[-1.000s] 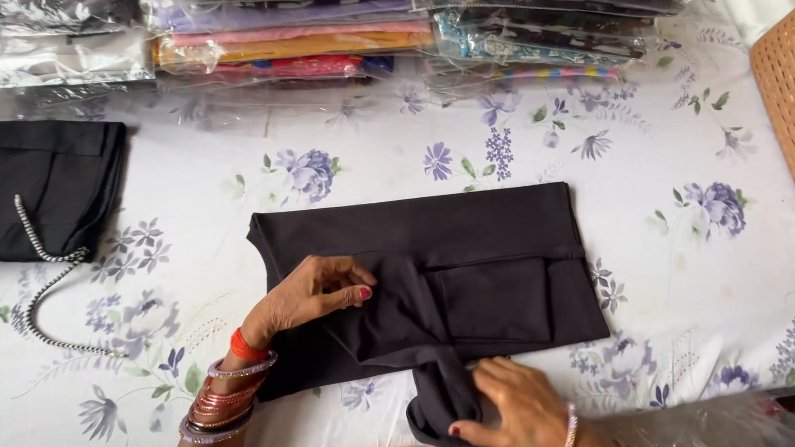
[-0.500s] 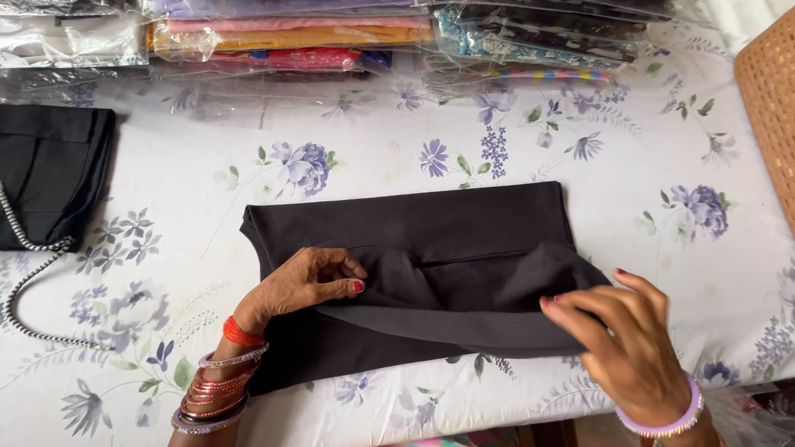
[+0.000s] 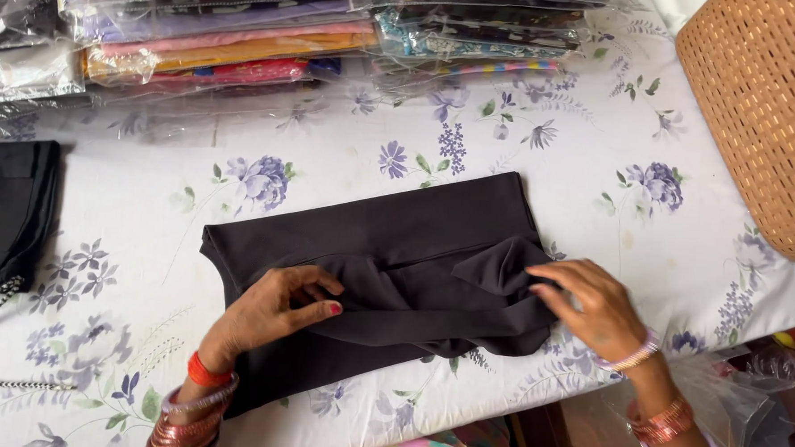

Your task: Fold black leggings and a pink t-shirt on a table.

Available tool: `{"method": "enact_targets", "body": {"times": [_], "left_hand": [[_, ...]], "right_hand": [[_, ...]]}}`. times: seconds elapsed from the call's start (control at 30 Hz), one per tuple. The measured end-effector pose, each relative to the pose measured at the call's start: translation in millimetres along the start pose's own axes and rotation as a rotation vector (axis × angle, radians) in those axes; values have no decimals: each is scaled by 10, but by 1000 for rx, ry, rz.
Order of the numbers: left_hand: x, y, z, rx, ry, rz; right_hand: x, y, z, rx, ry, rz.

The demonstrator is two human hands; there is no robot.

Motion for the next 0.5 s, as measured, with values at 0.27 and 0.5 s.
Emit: {"method": "enact_targets", "body": {"times": [0.27,0.5], "left_hand": [[622,49,-875,462,-471,-200],[955,-59,-782,469,-541,-188]], "right_hand": [[408,-553,650,-269,337,28],[-127,-142,-432,46,-721,-118]]}}
Point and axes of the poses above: each hand's wrist, its own y-axis away from the middle knuckle, its own x-axis out of the palm, z = x × y, the point moved 8 cm from there along -y, towards the middle knuckle, and after that the axes turned 11 degrees about z, right-handed, at the moved point
